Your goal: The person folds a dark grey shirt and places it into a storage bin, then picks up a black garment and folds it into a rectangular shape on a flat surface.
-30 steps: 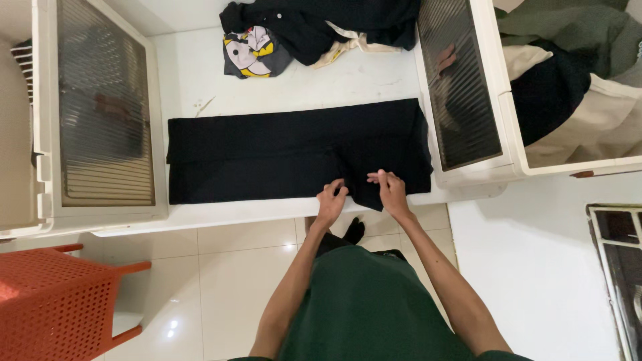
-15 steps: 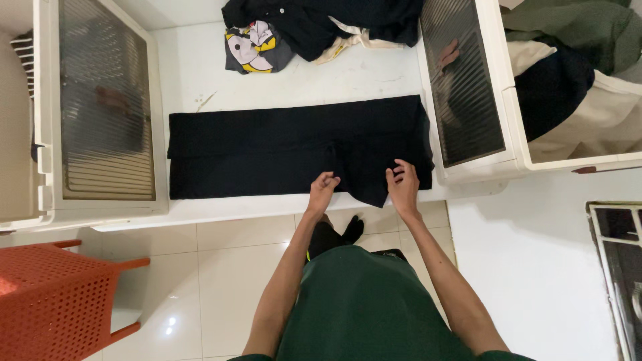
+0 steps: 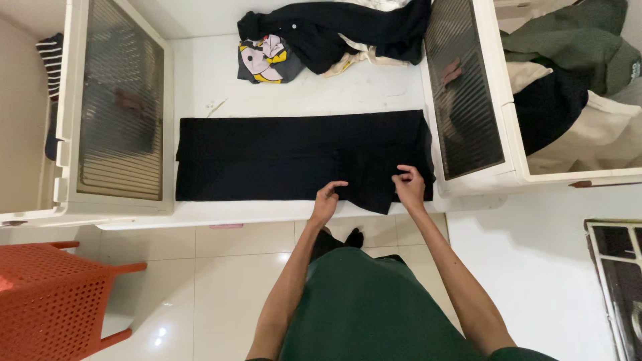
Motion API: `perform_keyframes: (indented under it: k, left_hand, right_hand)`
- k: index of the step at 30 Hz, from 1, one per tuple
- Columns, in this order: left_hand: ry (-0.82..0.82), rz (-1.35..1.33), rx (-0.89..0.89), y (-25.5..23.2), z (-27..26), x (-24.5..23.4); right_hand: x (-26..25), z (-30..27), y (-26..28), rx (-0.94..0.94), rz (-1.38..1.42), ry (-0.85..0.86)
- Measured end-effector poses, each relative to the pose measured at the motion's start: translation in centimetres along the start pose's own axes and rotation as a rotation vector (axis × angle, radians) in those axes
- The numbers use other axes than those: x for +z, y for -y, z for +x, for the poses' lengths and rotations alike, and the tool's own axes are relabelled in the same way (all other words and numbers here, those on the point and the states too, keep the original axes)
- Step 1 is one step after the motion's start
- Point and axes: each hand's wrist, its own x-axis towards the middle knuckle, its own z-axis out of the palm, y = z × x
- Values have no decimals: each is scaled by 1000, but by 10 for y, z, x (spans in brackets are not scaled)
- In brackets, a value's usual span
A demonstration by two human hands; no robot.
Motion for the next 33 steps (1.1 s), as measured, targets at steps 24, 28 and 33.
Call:
perform_keyframes:
  k: [24,28,33]
  left_hand:
    - [-165,369,259,-65,-12,9]
    - [-186,579,476,-108,-15,9]
    - [18,505,369,-71,0,-2]
  right_hand:
    - [-37,-22,37,332,442,337]
    - [-45,-13,52,371,937,458]
    - [-29,-17,53,307,543,384]
